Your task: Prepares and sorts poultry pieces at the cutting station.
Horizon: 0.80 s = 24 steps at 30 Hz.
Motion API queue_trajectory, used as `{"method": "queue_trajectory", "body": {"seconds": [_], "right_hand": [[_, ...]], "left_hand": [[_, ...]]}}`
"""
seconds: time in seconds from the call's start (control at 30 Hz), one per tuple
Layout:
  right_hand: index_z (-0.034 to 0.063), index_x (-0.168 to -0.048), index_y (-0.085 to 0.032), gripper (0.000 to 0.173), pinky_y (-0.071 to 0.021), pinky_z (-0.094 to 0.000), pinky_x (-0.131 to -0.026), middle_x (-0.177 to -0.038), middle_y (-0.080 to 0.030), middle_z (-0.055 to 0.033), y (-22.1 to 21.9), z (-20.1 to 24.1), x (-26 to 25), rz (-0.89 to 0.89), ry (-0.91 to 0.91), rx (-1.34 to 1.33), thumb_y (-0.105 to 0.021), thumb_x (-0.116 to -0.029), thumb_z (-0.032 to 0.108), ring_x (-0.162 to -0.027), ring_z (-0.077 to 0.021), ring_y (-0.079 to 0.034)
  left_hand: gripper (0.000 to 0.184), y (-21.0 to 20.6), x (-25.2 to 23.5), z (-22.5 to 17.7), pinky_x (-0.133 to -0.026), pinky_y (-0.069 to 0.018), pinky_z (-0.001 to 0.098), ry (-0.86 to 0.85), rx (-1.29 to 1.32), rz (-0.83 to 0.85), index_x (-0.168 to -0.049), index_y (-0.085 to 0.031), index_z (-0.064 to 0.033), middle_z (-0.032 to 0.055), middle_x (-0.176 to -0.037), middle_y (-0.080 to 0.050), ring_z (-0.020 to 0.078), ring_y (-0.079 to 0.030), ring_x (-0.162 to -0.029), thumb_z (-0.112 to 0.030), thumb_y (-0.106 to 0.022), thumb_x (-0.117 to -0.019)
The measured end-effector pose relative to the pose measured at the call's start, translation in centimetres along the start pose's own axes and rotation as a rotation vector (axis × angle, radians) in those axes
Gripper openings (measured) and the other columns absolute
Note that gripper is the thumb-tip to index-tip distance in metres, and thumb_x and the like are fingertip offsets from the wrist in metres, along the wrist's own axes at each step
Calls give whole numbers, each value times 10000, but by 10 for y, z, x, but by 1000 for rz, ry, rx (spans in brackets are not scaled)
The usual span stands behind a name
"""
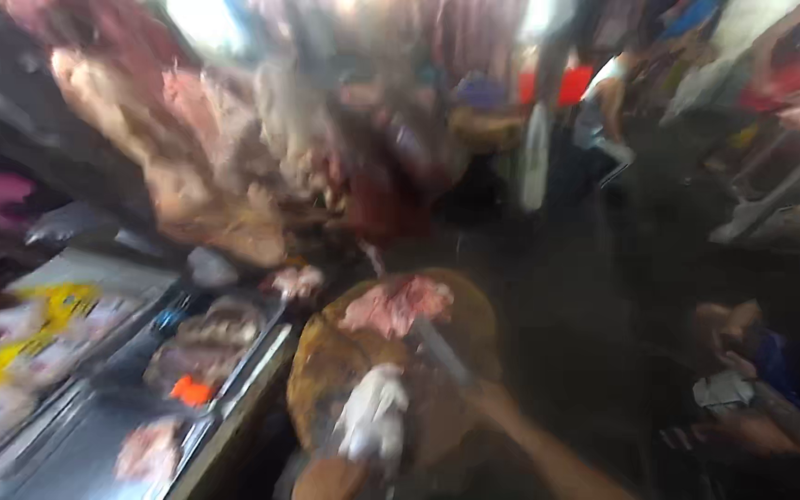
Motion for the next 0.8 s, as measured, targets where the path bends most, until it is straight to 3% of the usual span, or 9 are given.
{"method": "queue_trajectory", "body": {"seconds": [0.1, 0.2, 0.23, 0.3, 0.37, 0.43, 0.53, 0.63, 0.8], "right_hand": [[9, -1343, -605, 648, -576, -587, -873, -1166, -682, -235, -3, 11, -4, 53, 43, 90, -604, -990, 552, -979, -375, -705], [38, -1324, -610, 644, -590, -531, -695, -1012, -687, -206, -12, 5, -14, 90, 17, 126, -585, -992, 588, -749, -321, -685], [46, -1304, -619, 628, -587, -516, -665, -973, -684, -193, -15, 2, -14, 84, 16, 121, -584, -991, 590, -708, -305, -674], [49, -1289, -630, 615, -582, -497, -636, -937, -681, -180, -19, -1, -13, 63, 19, 111, -586, -990, 585, -665, -286, -660], [37, -1288, -612, 608, -581, -481, -631, -926, -677, -170, -22, -1, -10, 45, 6, 103, -601, -988, 567, -653, -271, -657], [16, -1389, -519, 589, -592, -482, -674, -985, -673, -190, -30, -5, -4, 91, 1, 45, -617, -1007, 454, -689, -274, -671], [82, -1513, -345, 613, -618, -404, -565, -877, -651, -129, -42, -21, 7, 188, -20, -172, -553, -1061, 442, -584, -219, -662], [113, -1437, -470, 594, -566, -408, -516, -778, -619, -102, -33, -18, 18, 139, -68, -94, -414, -1070, 576, -544, -217, -610], [67, -1217, -603, 608, -565, -421, -568, -783, -623, -86, -39, 41, 35, 222, 104, 52, -317, -1085, 588, -579, -212, -615]], "left_hand": [[623, 49, 14, -24, -941, -477, 703, 22, -19, -10, -1181, -702, -1, 280, -1180, -684, 475, -634, -1163, -574, -571, -975], [554, 92, 6, -36, -880, -487, 724, -30, 72, -29, -1010, -725, -15, 257, -1036, -703, 463, -662, -1044, -557, -637, -940], [526, 105, 9, -37, -835, -512, 688, -50, 153, -43, -974, -724, -11, 232, -961, -701, 424, -675, -951, -530, -648, -942], [380, 114, 17, -30, -558, -465, 406, -79, 445, -38, -847, -669, -61, 63, -696, -600, 188, -544, -589, -403, -590, -991], [298, 101, 20, -10, -429, -383, 239, -52, 856, 57, -839, -612, -109, -6, -622, -551, 76, -457, -458, -323, -502, -1014], [238, 63, 7, 17, -390, -387, 207, -5, 1188, 185, -863, -542, -143, -14, -633, -514, 67, -440, -432, -294, -437, -1014], [333, -25, -25, 66, -376, -352, 203, 145, 1405, 242, -862, -523, -156, -12, -606, -487, 68, -402, -407, -399, -384, -1043], [480, -75, -30, 99, -394, -356, 214, 244, 1379, 136, -983, -591, -116, 22, -625, -547, 84, -433, -426, -493, -316, -1097], [421, -70, -1, 92, -410, -402, 204, 224, 1359, 82, -1009, -619, -97, 22, -663, -601, 78, -509, -464, -403, -351, -1115]]}}
Point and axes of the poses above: each hand's wrist, its own x-axis away from the middle knuckle, its own y-axis out of the back of the hand, z = x × y, the point moved 7 cm from there along -x, towards the middle knuckle
